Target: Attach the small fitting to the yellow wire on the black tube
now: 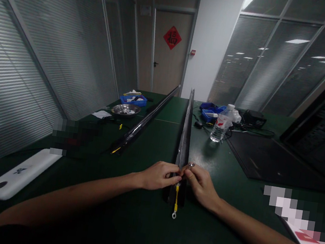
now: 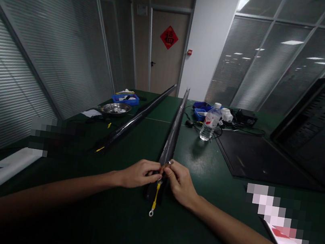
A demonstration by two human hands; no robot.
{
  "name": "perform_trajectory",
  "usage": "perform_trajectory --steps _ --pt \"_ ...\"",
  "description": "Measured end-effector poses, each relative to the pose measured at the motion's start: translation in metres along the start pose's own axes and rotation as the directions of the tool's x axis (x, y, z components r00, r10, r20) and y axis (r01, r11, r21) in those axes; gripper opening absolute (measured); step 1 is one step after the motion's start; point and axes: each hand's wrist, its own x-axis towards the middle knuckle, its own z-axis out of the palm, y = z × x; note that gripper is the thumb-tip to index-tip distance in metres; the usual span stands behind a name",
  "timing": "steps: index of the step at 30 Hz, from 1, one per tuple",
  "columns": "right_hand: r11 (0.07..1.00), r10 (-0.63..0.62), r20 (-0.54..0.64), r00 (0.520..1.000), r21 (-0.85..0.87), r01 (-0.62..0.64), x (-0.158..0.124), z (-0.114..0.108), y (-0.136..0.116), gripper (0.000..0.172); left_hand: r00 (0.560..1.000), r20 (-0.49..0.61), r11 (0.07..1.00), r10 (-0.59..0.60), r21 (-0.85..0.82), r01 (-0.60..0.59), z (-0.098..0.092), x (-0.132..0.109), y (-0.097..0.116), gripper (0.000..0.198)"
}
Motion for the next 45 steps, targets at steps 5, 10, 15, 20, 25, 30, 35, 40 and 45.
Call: perform_trajectory --steps 5,10,15,20,25,30,35,40,45 --pt "0.998 0.032 -0.035 0.999 -0.050 -0.034 -0.0002 0.0016 -0.0018 0.030 1.000 -0.004 1.000 0.008 -0.004 -0.008 0.0004 0.0004 0.0002 0.021" --pt "1.000 0.010 -0.001 1.000 -0.020 -0.010 -0.0001 0.0011 0.0012 0.031 1.000 0.000 1.000 0.010 0.001 -0.010 -0.0002 -0.0001 0.0002 0.020" --pt "0.999 -0.020 0.033 0.999 0.032 0.019 0.0007 -0.0004 0.0037 0.033 1.000 0.011 1.000 0.005 -0.013 -0.005 -0.0014 -0.0005 0.0010 0.023" --pt "1.000 -0.011 -0.007 1.000 0.004 0.011 0.0008 -0.0003 -0.0005 0.033 1.000 -0.001 1.000 0.013 -0.001 -0.013 -0.0007 0.0000 0.0003 0.024" --pt "1.000 0.010 -0.022 1.000 -0.026 -0.011 0.0012 0.0002 -0.0023 0.033 1.000 -0.005 1.000 0.007 -0.001 -0.007 0.0010 -0.0005 -0.0020 0.024" --pt "1.000 -0.015 0.024 1.000 0.004 0.015 0.0014 -0.0011 0.0004 0.036 1.000 0.008 1.000 0.006 -0.008 -0.006 0.0006 -0.0005 -0.0016 0.024" --pt "1.000 -0.015 0.008 1.000 0.003 0.015 0.0003 -0.0005 0.0006 0.035 1.000 0.004 1.000 0.017 -0.011 -0.017 0.0003 0.0001 -0.0006 0.024" --pt "1.000 -0.013 -0.011 1.000 -0.024 0.012 0.0001 0.0003 0.0005 0.034 1.000 0.006 1.000 0.014 -0.005 -0.014 -0.0005 0.0003 0.0009 0.025" --pt "0.999 -0.025 0.004 1.000 -0.026 0.025 0.0014 -0.0005 0.0036 0.036 1.000 0.012 1.000 0.022 -0.010 -0.022 -0.0020 0.0003 0.0030 0.022"
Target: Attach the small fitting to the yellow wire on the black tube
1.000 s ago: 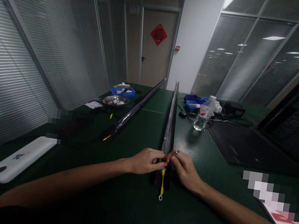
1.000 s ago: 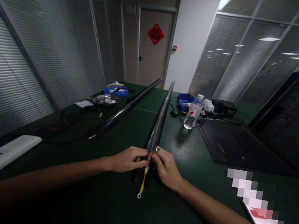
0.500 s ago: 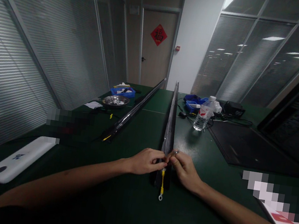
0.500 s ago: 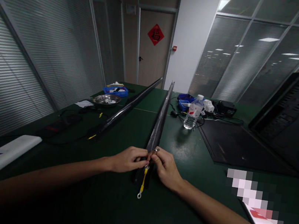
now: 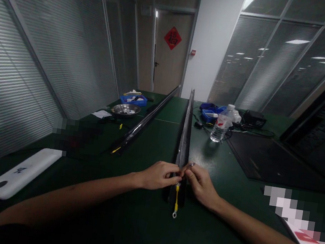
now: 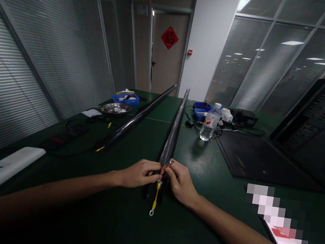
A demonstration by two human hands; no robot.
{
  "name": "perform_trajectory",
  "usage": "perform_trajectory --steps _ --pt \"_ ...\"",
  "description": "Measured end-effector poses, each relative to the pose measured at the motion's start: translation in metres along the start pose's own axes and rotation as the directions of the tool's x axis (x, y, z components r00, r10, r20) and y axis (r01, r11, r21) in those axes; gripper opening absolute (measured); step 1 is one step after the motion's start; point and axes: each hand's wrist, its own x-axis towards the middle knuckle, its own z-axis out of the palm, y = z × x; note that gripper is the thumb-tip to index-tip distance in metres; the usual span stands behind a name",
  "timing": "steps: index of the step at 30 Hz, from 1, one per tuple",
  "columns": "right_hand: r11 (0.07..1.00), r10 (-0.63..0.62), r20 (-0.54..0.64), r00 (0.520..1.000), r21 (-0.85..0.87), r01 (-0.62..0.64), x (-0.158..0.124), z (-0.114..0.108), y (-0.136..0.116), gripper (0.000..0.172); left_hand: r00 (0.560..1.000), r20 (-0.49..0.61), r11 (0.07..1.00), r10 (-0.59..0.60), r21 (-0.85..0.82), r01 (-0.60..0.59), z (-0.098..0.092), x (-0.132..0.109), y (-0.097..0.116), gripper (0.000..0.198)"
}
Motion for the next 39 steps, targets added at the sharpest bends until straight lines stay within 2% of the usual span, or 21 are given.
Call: perform_trajectory --steps 5,13,21,32,39 --pt "1.000 -0.001 -0.007 1.000 0.013 0.001 0.000 0.000 -0.002 0.034 1.000 -0.006 1.000 -0.004 0.004 0.004 0.001 0.000 -0.002 0.023" --pt "0.996 0.045 -0.059 0.997 -0.070 -0.049 -0.001 0.002 -0.008 0.030 1.000 -0.017 1.000 -0.002 0.014 0.003 0.004 0.000 -0.005 0.021" --pt "0.996 0.002 -0.055 0.999 -0.090 -0.007 0.000 0.001 -0.013 0.029 1.000 -0.004 1.000 -0.008 0.002 0.008 0.003 0.000 -0.005 0.024" --pt "0.985 0.010 -0.092 0.996 -0.170 -0.026 -0.002 0.002 -0.013 0.029 1.000 -0.021 1.000 0.002 0.011 -0.002 0.003 -0.001 -0.005 0.018" --pt "0.983 0.010 -0.113 0.994 -0.183 -0.031 -0.004 0.002 -0.012 0.028 1.000 -0.014 1.000 0.025 0.011 -0.025 0.004 -0.001 -0.004 0.022"
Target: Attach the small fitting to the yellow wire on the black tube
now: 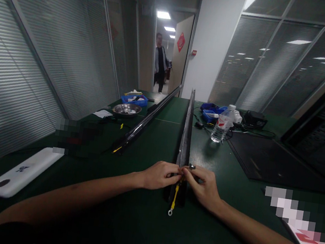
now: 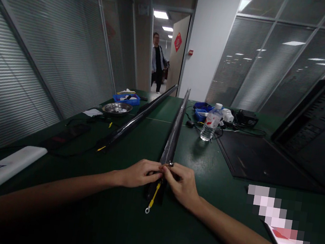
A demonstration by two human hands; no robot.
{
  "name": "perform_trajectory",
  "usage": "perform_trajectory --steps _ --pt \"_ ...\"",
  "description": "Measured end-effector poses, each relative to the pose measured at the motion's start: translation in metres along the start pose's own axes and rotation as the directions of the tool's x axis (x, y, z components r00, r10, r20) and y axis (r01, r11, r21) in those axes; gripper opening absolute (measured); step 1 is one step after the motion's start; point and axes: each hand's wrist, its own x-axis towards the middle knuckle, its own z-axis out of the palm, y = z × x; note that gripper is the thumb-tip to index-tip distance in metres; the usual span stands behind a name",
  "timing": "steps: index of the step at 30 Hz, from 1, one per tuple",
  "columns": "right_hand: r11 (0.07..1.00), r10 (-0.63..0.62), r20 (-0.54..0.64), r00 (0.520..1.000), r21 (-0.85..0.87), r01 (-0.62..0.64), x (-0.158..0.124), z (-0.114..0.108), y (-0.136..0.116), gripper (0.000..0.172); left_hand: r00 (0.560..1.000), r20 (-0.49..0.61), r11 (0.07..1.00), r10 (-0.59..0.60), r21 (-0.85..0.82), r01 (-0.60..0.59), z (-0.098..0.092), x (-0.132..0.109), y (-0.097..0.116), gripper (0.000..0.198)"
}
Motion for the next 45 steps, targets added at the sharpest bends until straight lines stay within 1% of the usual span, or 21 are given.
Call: perform_trajectory --steps 4,9,16,24,29,32,39,45 --pt "1.000 0.010 -0.016 1.000 0.010 -0.009 0.000 -0.001 0.000 0.027 1.000 -0.011 1.000 -0.005 -0.005 0.005 0.000 0.000 0.001 0.022" --pt "0.995 -0.022 0.002 1.000 0.096 0.021 0.001 -0.002 0.001 0.028 0.999 -0.004 0.999 -0.031 0.018 0.031 -0.001 0.000 0.001 0.023" --pt "0.987 -0.013 0.037 0.999 0.158 0.007 0.003 0.000 0.009 0.028 0.999 0.001 0.999 -0.034 0.015 0.034 -0.002 0.000 0.003 0.022" --pt "0.988 -0.002 0.051 0.999 0.156 -0.006 0.002 -0.001 0.008 0.029 0.999 0.006 0.999 -0.035 0.014 0.035 -0.002 0.001 0.003 0.021" --pt "0.996 0.026 0.021 0.999 0.084 -0.028 0.002 0.001 0.005 0.031 1.000 0.005 1.000 -0.020 0.020 0.020 -0.001 0.000 0.002 0.022" --pt "0.998 0.031 0.023 0.999 0.049 -0.032 0.002 0.002 0.003 0.032 1.000 0.000 1.000 -0.015 0.025 0.015 -0.002 0.000 0.001 0.021" --pt "0.998 0.004 0.033 0.999 0.056 -0.006 0.002 0.001 0.000 0.029 1.000 0.001 1.000 -0.017 0.025 0.017 -0.001 0.001 0.001 0.021" --pt "0.998 0.001 0.053 0.999 0.069 -0.005 0.003 0.002 0.001 0.028 1.000 -0.010 1.000 0.004 0.030 -0.004 0.000 0.001 0.000 0.021"
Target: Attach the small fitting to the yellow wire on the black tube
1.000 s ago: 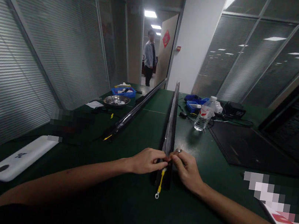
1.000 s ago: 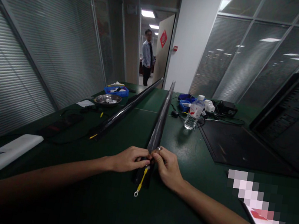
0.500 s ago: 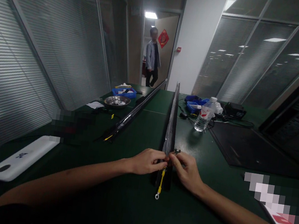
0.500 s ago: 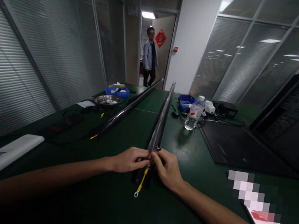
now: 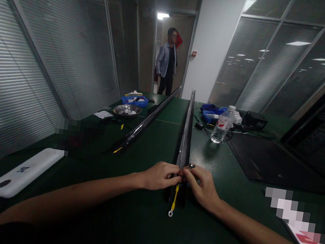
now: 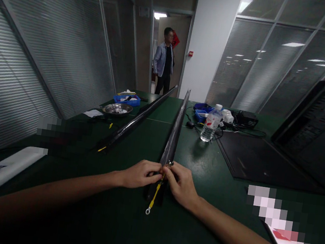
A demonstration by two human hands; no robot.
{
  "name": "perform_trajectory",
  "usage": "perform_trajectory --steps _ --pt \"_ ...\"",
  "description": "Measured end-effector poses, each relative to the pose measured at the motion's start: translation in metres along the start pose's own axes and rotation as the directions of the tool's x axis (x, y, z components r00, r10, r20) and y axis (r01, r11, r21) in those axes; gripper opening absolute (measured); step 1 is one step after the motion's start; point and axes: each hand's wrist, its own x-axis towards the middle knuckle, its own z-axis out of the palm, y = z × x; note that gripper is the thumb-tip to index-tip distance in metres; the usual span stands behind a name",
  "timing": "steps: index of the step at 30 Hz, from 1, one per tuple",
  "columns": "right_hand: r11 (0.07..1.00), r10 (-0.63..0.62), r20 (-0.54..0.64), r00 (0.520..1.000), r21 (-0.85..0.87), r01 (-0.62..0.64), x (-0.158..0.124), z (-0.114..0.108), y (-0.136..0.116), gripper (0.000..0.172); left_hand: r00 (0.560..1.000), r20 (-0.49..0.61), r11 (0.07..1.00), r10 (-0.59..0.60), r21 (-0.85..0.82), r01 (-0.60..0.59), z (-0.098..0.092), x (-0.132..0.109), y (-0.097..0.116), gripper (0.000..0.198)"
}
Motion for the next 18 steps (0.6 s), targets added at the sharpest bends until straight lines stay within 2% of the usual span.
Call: perform_trajectory --steps 10,18 --pt "0.996 -0.031 0.058 0.998 0.085 0.026 -0.0012 -0.0014 0.0055 0.030 0.999 0.022 1.000 -0.025 -0.004 0.025 -0.0010 -0.0008 -0.0007 0.021" --pt "0.999 0.018 0.017 1.000 0.035 -0.018 0.0000 -0.0010 -0.0008 0.032 1.000 0.017 1.000 -0.014 0.003 0.014 -0.0008 -0.0015 -0.0010 0.023"
